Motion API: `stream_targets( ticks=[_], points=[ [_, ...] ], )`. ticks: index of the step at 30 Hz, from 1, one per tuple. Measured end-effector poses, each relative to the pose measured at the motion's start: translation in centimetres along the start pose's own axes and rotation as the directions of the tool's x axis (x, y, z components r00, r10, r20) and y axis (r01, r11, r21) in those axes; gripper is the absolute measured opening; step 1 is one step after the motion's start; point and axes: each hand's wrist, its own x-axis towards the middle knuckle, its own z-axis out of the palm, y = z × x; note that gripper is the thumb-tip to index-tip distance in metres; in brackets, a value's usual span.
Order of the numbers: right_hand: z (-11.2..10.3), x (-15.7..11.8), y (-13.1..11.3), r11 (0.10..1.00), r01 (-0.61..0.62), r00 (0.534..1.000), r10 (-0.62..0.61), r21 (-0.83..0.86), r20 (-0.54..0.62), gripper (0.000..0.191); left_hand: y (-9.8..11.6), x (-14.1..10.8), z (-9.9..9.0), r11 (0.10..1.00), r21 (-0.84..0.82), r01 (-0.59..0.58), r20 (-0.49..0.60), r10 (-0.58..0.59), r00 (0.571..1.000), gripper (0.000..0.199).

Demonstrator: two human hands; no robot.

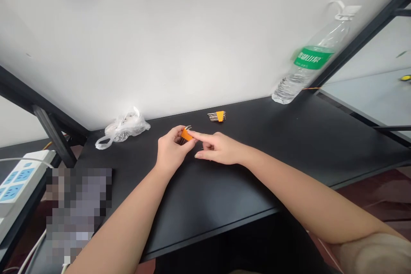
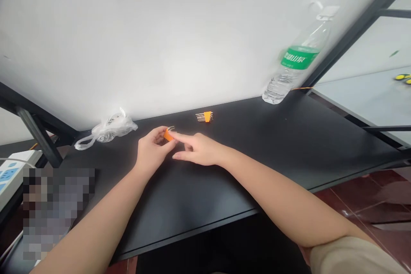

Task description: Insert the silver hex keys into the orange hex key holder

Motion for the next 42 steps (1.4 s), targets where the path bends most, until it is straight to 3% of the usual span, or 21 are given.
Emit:
stream_targets(
  ticks=[4, 6, 9, 13, 17, 21, 25, 42],
  points=[
    [-1.2, 0.0, 0.8, 0.977, 0.028, 0.969, -0.079, -0.213, -0.233, 0.029, -0.4, 0.2, -0.2, 0.999, 0.044, -0.006, 0.044, 0.004, 0.999, 0.046],
    [-1.8, -0.2, 1.0, 0.935, -0.008, 0.981, -0.061, -0.355, -0.182, 0.014, -0.6, 0.3, -0.3, 0.997, 0.072, -0.008, 0.061, 0.004, 0.998, 0.045],
    [-2.1, -0.4, 1.1, 0.857, -0.06, 0.998, 0.057, -0.512, -0.02, 0.002, -0.7, 0.3, -0.3, 0.991, 0.128, -0.044, 0.086, 0.033, 0.996, 0.043],
    [-1.8, -0.5, 0.8, 0.792, -0.1, 0.992, 0.127, -0.602, 0.003, 0.013, -0.6, 0.2, -0.4, 0.95, 0.284, -0.128, 0.138, 0.091, 0.986, 0.044],
    [-1.9, -0.6, 0.4, 0.875, -0.066, 0.998, 0.06, -0.48, -0.029, 0.013, -0.4, 0.2, -0.5, 0.901, 0.388, -0.193, 0.19, 0.126, 0.974, 0.046],
    [-2.2, -0.7, 0.0, 0.942, 0.03, 0.998, -0.045, -0.334, -0.039, 0.012, -0.3, 0.1, -0.6, 0.89, 0.4, -0.217, 0.221, 0.136, 0.966, 0.044],
    [-2.2, -0.7, -0.1, 0.934, 0.094, 0.991, -0.12, -0.344, -0.057, 0.014, -0.3, 0.1, -0.5, 0.881, 0.415, -0.228, 0.219, 0.146, 0.965, 0.044],
    [-3.0, -1.2, 0.3, 0.883, 0.17, 0.978, -0.204, -0.438, -0.032, 0.02, -0.6, -0.1, -0.4, 0.814, 0.466, -0.347, 0.299, 0.224, 0.928, 0.045]
  ],
)
